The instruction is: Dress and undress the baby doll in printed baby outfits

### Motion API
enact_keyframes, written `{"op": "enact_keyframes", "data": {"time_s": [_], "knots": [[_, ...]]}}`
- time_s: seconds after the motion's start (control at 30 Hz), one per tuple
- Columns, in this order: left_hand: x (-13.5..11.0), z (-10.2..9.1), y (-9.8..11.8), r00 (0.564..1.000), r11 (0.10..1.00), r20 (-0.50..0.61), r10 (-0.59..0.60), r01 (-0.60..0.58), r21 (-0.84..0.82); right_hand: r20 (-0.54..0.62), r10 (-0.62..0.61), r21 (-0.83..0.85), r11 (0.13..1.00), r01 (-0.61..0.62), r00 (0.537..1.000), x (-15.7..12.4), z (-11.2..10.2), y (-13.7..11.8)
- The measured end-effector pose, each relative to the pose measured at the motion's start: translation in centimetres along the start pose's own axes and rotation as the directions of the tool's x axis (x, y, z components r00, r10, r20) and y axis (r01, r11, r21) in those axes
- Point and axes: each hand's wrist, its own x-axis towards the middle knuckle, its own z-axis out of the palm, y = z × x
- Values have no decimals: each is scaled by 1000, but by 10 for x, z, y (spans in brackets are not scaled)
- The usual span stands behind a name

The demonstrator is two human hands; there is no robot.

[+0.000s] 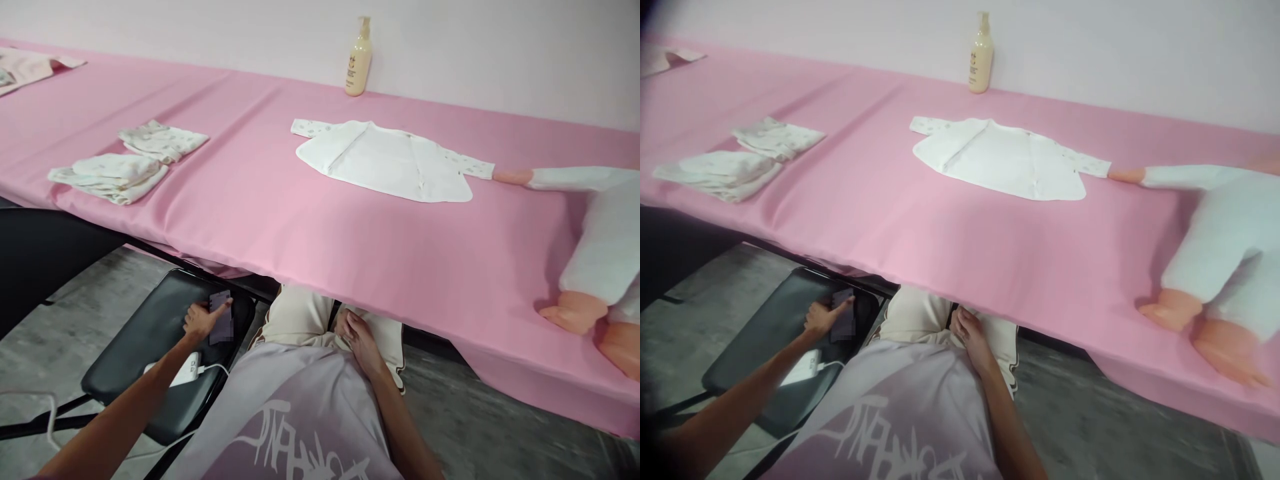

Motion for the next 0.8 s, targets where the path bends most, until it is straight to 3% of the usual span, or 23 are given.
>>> {"op": "enact_keyframes", "data": {"time_s": [0.1, 0.23, 0.33, 0.53, 0.8], "knots": [[-16, 16, 6, 986, 990, -108, -124, 116, -78, -6, 1, -6, 1000, -1, 1000, 0, 0, 0], [-22, 18, 8, 980, 970, -110, -166, 142, -200, -8, 5, -11, 1000, -6, 1000, 0, 0, 0], [-26, 14, 7, 986, 965, -113, -124, 93, -247, -5, 12, -15, 1000, -12, 1000, 0, 0, -1], [-47, 8, 17, 964, 932, -266, -21, -77, -354, -4, 13, -6, 1000, -13, 1000, 0, 0, 1], [-53, 3, 33, 956, 917, -290, 45, -154, -368, -9, 25, 11, 1000, -25, 1000, 0, -1, 1]]}}
